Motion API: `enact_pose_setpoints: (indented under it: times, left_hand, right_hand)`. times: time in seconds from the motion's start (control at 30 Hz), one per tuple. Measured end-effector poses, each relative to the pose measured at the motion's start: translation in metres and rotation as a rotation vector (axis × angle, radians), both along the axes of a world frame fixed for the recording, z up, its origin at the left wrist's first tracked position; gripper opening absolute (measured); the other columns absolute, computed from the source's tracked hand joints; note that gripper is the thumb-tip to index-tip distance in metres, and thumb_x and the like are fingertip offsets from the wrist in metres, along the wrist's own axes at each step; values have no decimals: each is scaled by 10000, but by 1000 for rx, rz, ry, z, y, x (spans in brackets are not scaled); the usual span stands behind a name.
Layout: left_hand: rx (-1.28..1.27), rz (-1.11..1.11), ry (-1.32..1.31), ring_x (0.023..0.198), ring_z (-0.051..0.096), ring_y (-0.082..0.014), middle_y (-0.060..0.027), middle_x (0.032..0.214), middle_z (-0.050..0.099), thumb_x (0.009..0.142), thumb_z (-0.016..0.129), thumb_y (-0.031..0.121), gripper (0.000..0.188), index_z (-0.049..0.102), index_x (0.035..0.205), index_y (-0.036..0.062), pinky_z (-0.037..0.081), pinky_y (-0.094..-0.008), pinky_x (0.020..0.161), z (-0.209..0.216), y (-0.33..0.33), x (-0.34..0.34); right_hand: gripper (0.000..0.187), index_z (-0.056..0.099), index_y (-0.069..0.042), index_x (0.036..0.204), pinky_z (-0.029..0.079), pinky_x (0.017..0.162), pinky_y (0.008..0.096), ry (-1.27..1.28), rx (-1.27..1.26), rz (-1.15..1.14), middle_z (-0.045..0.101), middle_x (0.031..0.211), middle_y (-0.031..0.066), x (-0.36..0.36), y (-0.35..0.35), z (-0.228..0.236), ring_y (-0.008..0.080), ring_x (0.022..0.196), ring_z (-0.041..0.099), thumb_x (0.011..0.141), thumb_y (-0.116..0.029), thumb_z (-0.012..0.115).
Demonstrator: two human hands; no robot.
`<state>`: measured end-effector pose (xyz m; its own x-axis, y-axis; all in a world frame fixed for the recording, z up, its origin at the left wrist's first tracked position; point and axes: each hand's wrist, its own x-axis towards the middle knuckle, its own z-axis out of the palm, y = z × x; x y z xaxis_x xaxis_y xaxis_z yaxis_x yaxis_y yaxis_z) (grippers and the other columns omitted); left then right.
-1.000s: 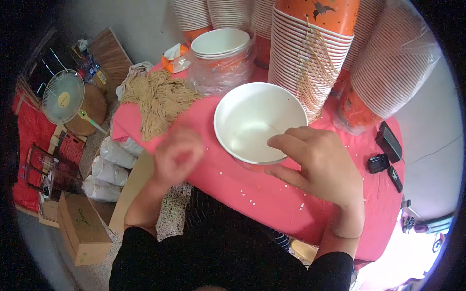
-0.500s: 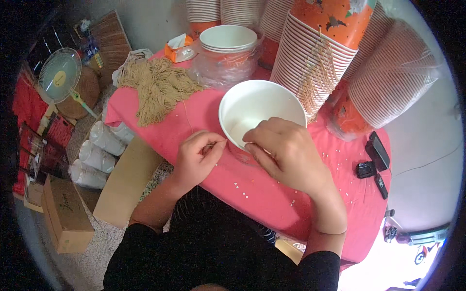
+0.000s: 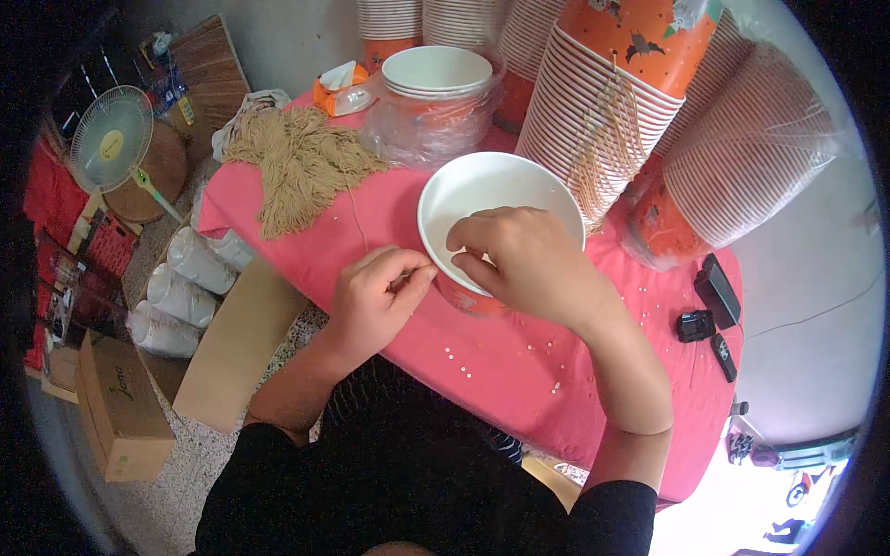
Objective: Attaching elastic strings to paper buckets to form handles.
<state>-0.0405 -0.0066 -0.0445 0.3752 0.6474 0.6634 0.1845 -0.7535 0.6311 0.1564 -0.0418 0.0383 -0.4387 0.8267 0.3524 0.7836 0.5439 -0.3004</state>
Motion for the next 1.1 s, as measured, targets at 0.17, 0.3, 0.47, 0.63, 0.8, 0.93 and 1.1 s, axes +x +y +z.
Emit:
enact_pose_setpoints:
  times: [0.17,0.3,0.47,0.63,0.8,0.93,1.1]
  left_hand:
    - [52,29,33,625,630,-273,-93,730,617,834,697,88,95,614,847,42,491,-376,528,-1,1,1]
    - [118,25,44,620,622,-285,-96,723,602,833,697,93,97,611,848,49,489,-388,528,-3,3,2]
    - [90,31,60,622,621,-292,-99,724,605,828,698,86,96,613,849,48,488,-391,528,-1,3,1]
    - [88,31,45,620,622,-292,-100,726,611,825,704,88,99,616,846,48,488,-389,525,2,2,2]
    - [100,58,70,623,626,-290,-101,713,614,816,722,99,116,622,845,46,492,-389,532,3,2,1]
    - [104,42,49,632,633,-287,-105,733,631,809,730,95,122,626,848,45,495,-380,535,4,1,1]
    - [-19,-27,-41,659,672,-237,-89,772,670,805,744,91,159,627,901,41,525,-350,556,-2,-1,2]
  right_hand:
    - [111,706,-71,890,518,678,423,6,-102,-2,697,797,137,-2,8,-1,324,745,671,799,-106,653]
    - [125,705,-8,927,525,639,345,2,-139,33,708,796,148,-4,12,-1,269,687,685,827,-57,648]
    - [123,702,-6,927,524,638,340,24,-205,52,711,796,146,-3,14,-2,260,687,686,829,-50,642]
    - [109,693,-2,915,513,623,329,81,-228,76,701,761,134,-2,16,-5,231,656,671,827,-29,634]
    - [94,681,1,901,507,614,327,87,-233,80,697,759,126,-2,19,-7,232,656,666,827,-26,630]
    - [83,675,-5,884,503,613,328,69,-223,124,686,755,115,0,19,-8,239,645,652,816,-26,631]
    - [92,676,-6,878,502,636,329,74,-257,134,682,778,117,1,19,-8,243,671,648,799,-30,634]
